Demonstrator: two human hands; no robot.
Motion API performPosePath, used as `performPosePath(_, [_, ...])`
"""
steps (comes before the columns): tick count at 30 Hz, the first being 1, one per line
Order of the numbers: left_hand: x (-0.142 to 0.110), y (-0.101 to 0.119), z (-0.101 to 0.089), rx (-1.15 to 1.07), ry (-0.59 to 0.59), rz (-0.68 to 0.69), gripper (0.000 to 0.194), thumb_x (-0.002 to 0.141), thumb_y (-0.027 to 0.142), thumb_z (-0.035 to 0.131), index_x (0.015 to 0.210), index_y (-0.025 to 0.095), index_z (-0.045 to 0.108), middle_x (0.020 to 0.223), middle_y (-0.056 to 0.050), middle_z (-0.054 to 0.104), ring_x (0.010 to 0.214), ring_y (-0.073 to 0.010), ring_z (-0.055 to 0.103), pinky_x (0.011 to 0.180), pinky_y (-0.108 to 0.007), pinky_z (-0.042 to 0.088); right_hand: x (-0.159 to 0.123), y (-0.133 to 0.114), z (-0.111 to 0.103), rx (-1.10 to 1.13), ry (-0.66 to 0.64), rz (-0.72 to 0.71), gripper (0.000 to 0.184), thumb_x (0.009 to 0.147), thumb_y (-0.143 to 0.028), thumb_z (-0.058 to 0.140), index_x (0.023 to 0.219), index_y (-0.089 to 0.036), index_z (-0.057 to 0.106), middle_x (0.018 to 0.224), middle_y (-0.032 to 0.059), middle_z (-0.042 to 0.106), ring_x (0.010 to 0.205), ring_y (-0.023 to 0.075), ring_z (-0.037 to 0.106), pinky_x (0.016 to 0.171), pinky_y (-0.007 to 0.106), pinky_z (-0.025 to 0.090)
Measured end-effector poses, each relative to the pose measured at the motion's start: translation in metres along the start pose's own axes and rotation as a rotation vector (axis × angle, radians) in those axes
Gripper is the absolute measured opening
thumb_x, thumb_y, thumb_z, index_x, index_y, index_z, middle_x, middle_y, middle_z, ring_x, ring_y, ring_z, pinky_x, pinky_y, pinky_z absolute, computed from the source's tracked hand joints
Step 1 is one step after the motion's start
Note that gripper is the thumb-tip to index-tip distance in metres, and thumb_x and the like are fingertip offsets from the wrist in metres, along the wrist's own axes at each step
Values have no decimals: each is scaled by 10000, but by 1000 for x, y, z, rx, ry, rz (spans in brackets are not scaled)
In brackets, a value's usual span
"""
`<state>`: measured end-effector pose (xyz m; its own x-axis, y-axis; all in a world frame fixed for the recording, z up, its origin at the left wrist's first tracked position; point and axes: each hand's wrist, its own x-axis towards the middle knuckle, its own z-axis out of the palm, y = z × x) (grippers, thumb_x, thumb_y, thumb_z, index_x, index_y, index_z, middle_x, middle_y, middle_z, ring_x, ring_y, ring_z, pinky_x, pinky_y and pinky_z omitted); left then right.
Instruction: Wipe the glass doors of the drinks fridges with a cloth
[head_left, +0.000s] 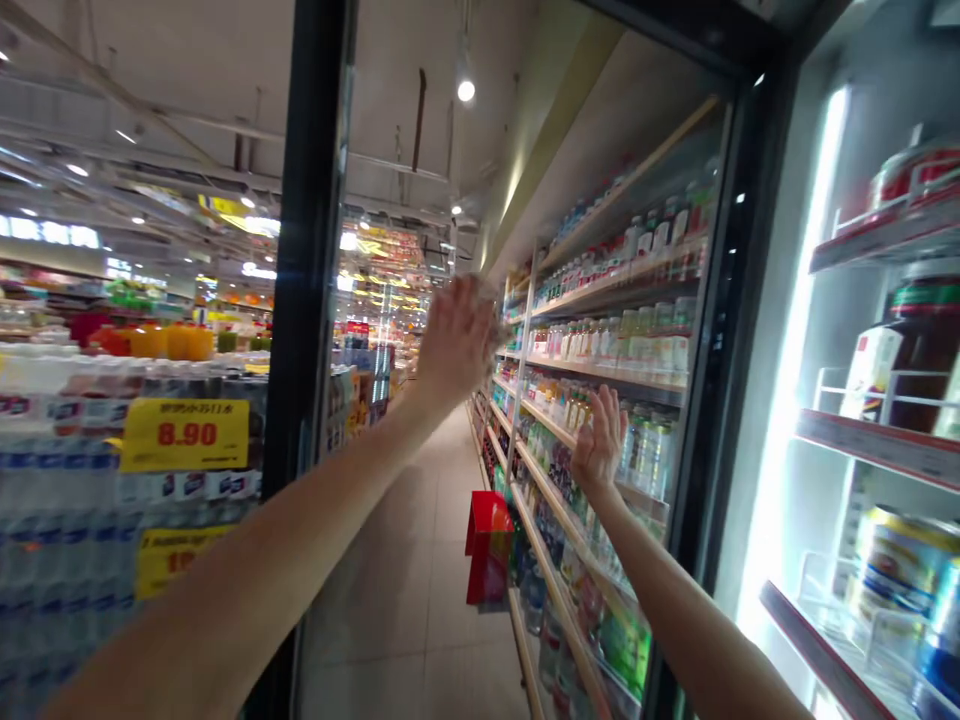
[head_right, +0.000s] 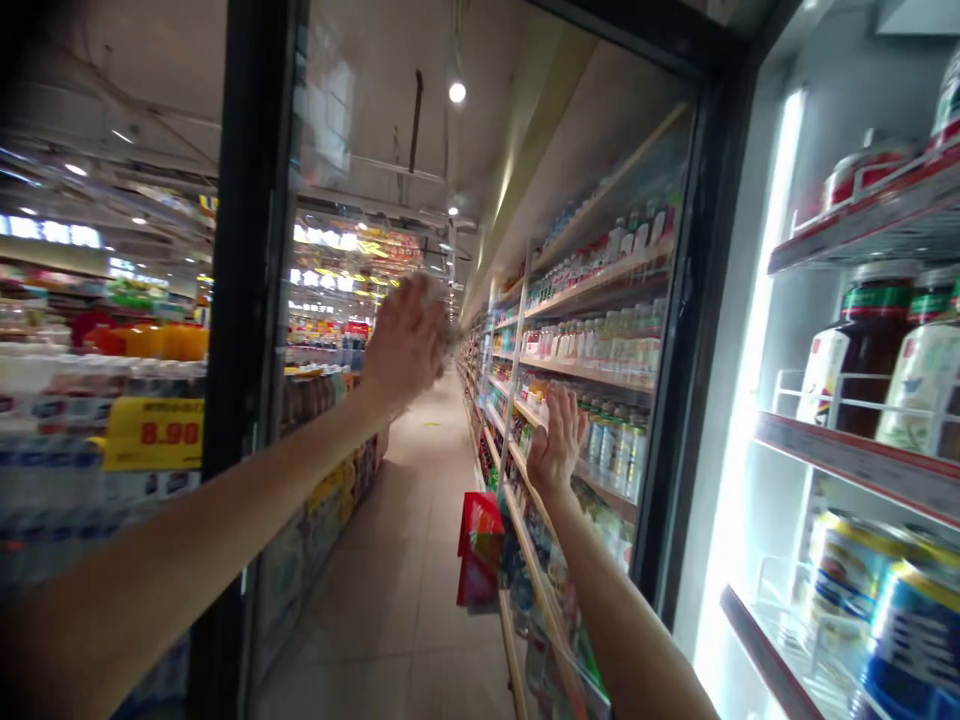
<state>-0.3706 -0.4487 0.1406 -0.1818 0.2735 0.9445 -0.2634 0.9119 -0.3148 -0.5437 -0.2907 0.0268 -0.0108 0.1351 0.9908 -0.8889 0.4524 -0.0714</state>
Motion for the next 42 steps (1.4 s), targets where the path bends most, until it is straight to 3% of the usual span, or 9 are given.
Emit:
performPosePath(5, [-34,41,25,-155,-278,709,345,905,260,395,1229,212,503,1440,-31,355,1360,-170,255,1135,-372,220,-1,3,0,14,-11,-8,492,889,-288,227,1349,-181,365,1399,122,414,1362,208,272,1082,514,212])
performPosePath(11, [41,-10,0,15,-49,18,450,926,289,330,1326,90,379,1502,-120,180,1400,-245,29,1137,-472,79,0,0,-2,40,22,-14,478,889,-288,237,1323,-161,394,1370,134,448,1354,203,290,1083,501,223])
performPosePath(18, [-68,22,6,-170,-305,885,396,892,308,410,1268,203,477,1429,-25,374,1367,-148,233,1150,-340,180,-1,1,-1,29,26,-14,469,888,-281,254,1325,-178,391,1378,124,443,1350,206,299,1086,496,224])
performPosePath(25, [-27,-43,-23,155,4,113,451,872,242,423,1309,129,411,1487,-138,217,1396,-263,105,1122,-473,193,-1,2,1,33,50,-27,473,874,-261,288,1335,-208,380,1373,110,451,1342,224,314,1077,504,233])
performPosePath(30, [-97,-30,-23,-10,-327,801,466,853,351,468,1292,198,432,1479,-42,276,1394,-186,140,1152,-365,155,-1,2,2,13,56,-49,463,873,-251,294,1321,-204,400,1373,109,450,1339,223,320,1076,490,239])
performPosePath(32, [-97,-41,-29,-18,-308,782,436,854,340,467,1274,222,447,1476,-21,284,1392,-176,149,1152,-364,152,-1,2,2,3,56,-49,453,870,-241,302,1307,-206,418,1372,107,452,1339,222,319,1073,487,239])
performPosePath(35, [-77,-57,-36,99,-114,294,453,852,281,466,1290,174,421,1499,-82,211,1397,-245,110,1136,-456,158,-1,2,3,-11,53,-47,439,869,-243,311,1287,-206,440,1376,106,450,1338,223,321,1071,486,240])
performPosePath(37, [-79,-51,-34,123,-87,192,487,840,263,475,1306,140,398,1504,-113,176,1398,-270,83,1133,-473,155,-1,1,2,-20,54,-50,435,871,-251,310,1280,-197,446,1374,112,450,1337,225,323,1070,485,242])
performPosePath(42, [-115,-30,-27,-36,-348,799,468,827,323,498,1278,210,446,1470,-33,296,1390,-185,160,1153,-369,134,-1,1,1,-3,63,-50,418,875,-249,312,1261,-190,461,1374,113,452,1338,220,323,1074,478,244])
